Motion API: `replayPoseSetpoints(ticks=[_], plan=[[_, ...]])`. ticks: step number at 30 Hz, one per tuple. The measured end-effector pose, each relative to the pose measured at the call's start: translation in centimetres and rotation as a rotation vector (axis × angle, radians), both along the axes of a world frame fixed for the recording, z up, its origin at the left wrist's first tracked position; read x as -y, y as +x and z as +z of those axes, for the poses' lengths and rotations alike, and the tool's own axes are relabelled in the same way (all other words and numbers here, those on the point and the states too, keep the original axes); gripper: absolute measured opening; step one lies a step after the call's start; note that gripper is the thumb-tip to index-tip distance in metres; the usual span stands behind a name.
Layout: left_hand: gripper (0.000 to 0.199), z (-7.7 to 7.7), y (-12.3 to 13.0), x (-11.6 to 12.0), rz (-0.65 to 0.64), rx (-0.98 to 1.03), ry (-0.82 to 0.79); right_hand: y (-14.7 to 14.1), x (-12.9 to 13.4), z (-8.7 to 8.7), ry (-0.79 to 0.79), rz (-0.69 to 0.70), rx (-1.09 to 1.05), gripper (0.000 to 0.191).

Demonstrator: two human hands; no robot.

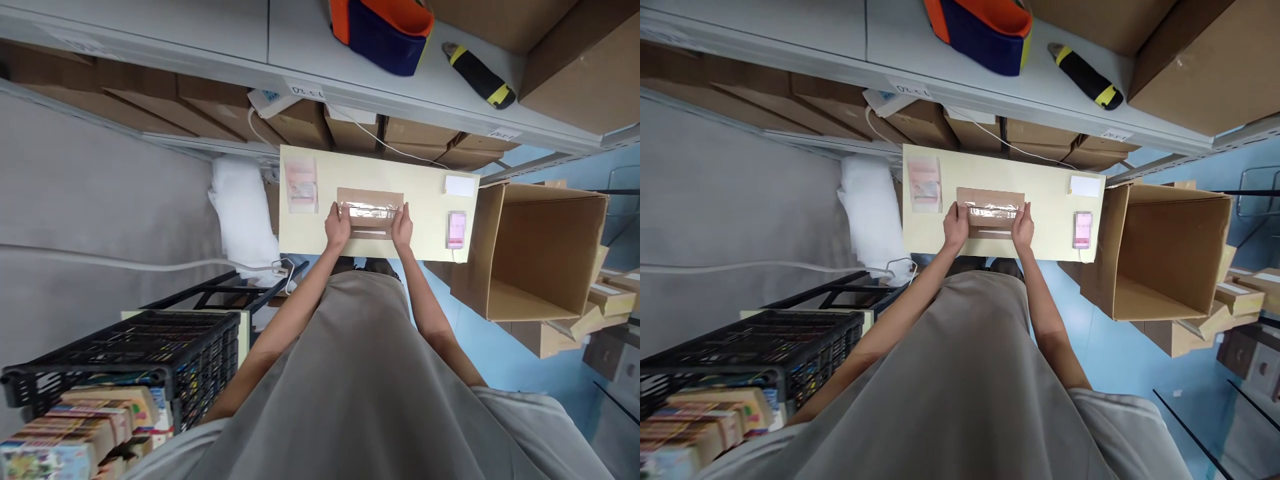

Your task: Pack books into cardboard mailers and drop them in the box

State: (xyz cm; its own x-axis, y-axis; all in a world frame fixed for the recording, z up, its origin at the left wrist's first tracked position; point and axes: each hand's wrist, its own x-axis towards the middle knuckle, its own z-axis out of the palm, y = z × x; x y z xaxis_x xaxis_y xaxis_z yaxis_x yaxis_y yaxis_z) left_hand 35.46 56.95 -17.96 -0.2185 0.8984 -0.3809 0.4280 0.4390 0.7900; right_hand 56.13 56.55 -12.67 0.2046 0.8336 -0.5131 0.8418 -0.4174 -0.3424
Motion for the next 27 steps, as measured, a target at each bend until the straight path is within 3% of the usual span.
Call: replayPoseSetpoints(ticks=[2, 5, 8, 12, 15, 17, 22, 25, 27], plan=[[0.07, -0.2, 0.1, 0.0, -0.015, -0.073, 0.024, -0.4, -0.2, -0.3, 0.001, -0.105, -0.01, 0.076], [0.063, 0.3, -0.2, -0.2, -0.059, -0.169, 0.01, -0.7, 0.0, -0.2, 0.016, -0.1, -0.023, 0.074], [0.056, 1.9, -1.3, -0.7, -0.068, -0.19, 0.057, -0.2, 0.4, 1.4, 0.124, -0.067, 0.005, 0.071], [0.052, 5.0, -3.1, -0.9, -0.102, -0.126, 0.255, 1.3, 1.5, 4.6, 0.313, -0.042, 0.037, 0.068], [0.045, 5.8, -4.2, -0.4, -0.131, -0.144, 0.285, 2.3, 2.6, 5.5, 0.378, 0.001, -0.013, 0.063], [0.044, 5.1, -4.5, 0.1, -0.152, -0.106, 0.219, 2.6, 3.3, 4.8, 0.326, 0.048, -0.039, 0.059], [0.049, 1.1, -4.2, 1.6, -0.179, 0.021, -0.15, 2.6, 5.0, 0.8, 0.088, 0.065, -0.116, 0.061], [0.048, -0.5, -4.2, 1.6, -0.156, 0.05, -0.224, 3.0, 5.0, -1.0, -0.014, 0.008, -0.16, 0.07], [0.053, -1.0, -4.2, 0.5, -0.111, 0.059, -0.222, 3.5, 4.0, -1.7, 0.006, -0.076, -0.163, 0.071]])
